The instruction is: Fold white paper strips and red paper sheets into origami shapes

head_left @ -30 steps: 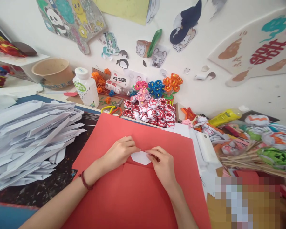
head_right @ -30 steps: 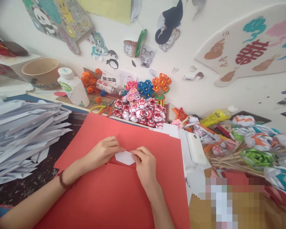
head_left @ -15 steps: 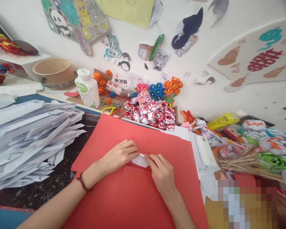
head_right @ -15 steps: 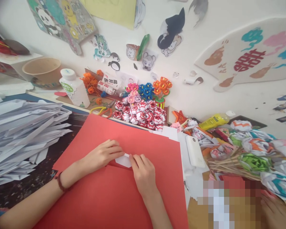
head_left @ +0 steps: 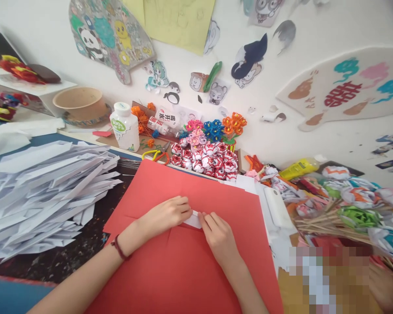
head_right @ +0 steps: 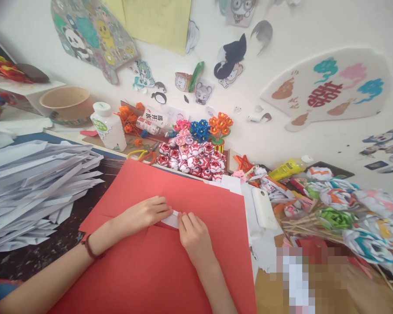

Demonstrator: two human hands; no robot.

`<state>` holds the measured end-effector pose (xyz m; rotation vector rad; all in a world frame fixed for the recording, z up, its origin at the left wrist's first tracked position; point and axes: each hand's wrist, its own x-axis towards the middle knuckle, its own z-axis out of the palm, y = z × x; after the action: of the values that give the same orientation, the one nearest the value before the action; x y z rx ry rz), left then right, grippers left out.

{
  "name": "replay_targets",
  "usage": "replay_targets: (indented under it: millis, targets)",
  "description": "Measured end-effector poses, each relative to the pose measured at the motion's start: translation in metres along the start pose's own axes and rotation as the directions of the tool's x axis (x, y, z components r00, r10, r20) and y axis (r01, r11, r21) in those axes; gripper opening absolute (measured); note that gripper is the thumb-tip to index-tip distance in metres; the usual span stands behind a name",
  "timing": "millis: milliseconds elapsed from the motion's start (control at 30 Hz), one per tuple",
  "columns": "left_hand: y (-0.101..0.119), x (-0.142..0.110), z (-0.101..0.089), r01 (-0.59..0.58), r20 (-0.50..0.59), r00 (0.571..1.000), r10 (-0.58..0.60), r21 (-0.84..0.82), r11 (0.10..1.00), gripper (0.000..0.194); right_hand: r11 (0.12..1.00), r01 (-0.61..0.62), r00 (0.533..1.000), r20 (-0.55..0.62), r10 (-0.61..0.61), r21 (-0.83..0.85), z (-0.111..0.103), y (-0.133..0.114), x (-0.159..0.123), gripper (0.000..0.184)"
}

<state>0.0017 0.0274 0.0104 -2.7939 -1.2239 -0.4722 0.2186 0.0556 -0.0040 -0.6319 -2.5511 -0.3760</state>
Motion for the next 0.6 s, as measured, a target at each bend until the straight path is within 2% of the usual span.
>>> replay_targets:
  millis: [267,433,500,600]
  targets:
    - [0.001,0.002,0.0,-0.043,0.037,0.998,0.041,0.054,0.998,0.016,0.998,-0.061,0.997,0.037,0.062,-0.025,0.0,-0.004,0.0,0.027]
    - [0.002,-0.003,-0.008,-0.024,0.041,0.999,0.023,0.04,0.999,0.01,0.996,-0.088,0.991,0.1,0.089,-0.015,-0.003,-0.005,-0.002,0.034]
    - [0.003,-0.007,-0.014,-0.009,0.034,0.999,0.008,0.049,0.999,0.013,0.993,-0.115,0.986,0.123,0.113,0.011,-0.007,-0.005,-0.006,0.044]
    - [0.003,-0.014,-0.02,0.037,0.016,0.999,-0.038,0.058,0.998,0.021,0.981,-0.187,0.972,0.155,0.175,0.061,-0.014,-0.003,-0.014,0.069]
